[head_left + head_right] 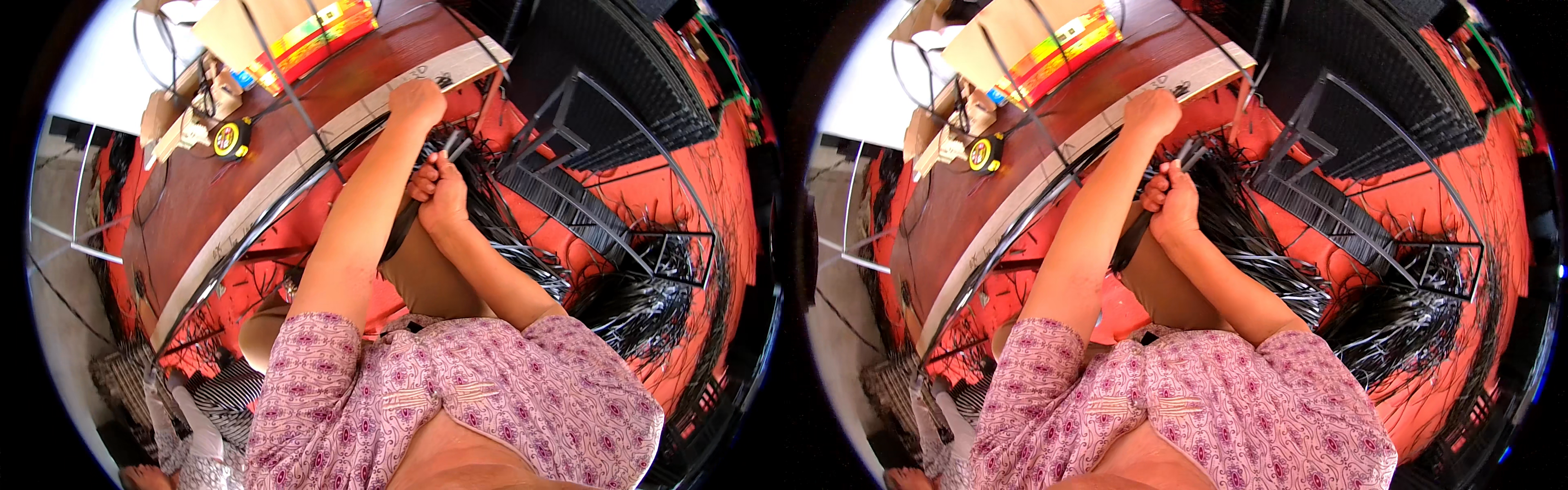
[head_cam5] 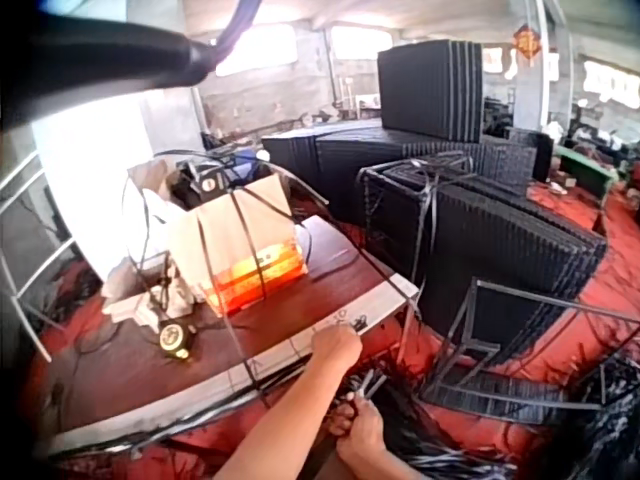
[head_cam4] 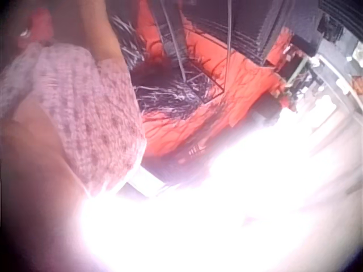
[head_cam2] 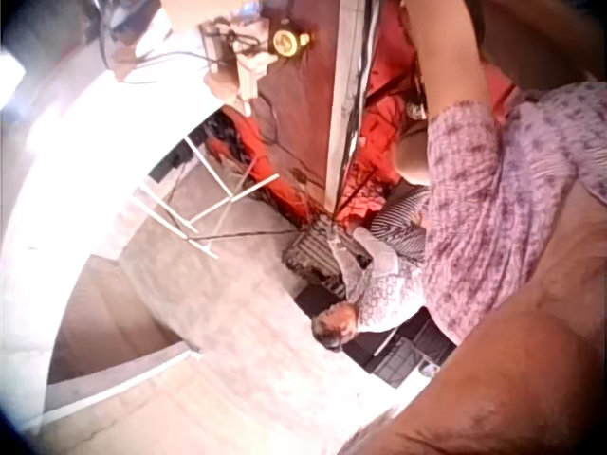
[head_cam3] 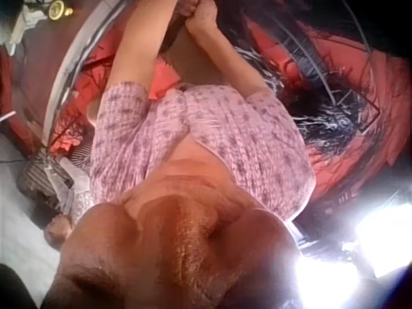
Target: The person sits on the floor and repeatedly picks up bundles of black cables, measures them against a wooden board, and cuts them to size using shears. The person then places the cut pieces into a pile on the floor.
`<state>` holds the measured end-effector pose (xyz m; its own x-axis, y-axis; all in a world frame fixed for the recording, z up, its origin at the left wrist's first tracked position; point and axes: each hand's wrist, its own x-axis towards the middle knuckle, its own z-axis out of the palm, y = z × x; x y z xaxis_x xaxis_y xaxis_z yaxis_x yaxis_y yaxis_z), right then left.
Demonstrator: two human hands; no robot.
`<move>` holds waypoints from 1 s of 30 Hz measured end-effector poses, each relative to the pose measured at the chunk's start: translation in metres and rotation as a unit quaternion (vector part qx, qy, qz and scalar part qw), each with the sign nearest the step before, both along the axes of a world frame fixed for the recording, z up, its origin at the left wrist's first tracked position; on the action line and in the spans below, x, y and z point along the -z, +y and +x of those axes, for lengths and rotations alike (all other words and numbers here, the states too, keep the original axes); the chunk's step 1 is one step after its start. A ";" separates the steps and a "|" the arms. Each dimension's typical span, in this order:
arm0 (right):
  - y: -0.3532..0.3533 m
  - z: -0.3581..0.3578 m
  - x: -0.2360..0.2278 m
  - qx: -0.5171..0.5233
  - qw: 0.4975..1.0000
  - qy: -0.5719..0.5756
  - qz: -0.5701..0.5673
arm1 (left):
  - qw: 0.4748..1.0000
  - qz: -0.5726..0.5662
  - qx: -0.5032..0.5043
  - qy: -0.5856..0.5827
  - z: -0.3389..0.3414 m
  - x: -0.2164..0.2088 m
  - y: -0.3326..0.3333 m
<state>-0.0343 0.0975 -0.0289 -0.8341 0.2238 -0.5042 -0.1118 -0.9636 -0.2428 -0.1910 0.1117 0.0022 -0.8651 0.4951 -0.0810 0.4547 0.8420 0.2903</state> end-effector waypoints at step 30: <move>-0.032 -0.022 -0.030 -0.013 0.946 0.101 0.308 | 0.774 0.493 -0.201 -0.342 0.069 -0.038 -0.112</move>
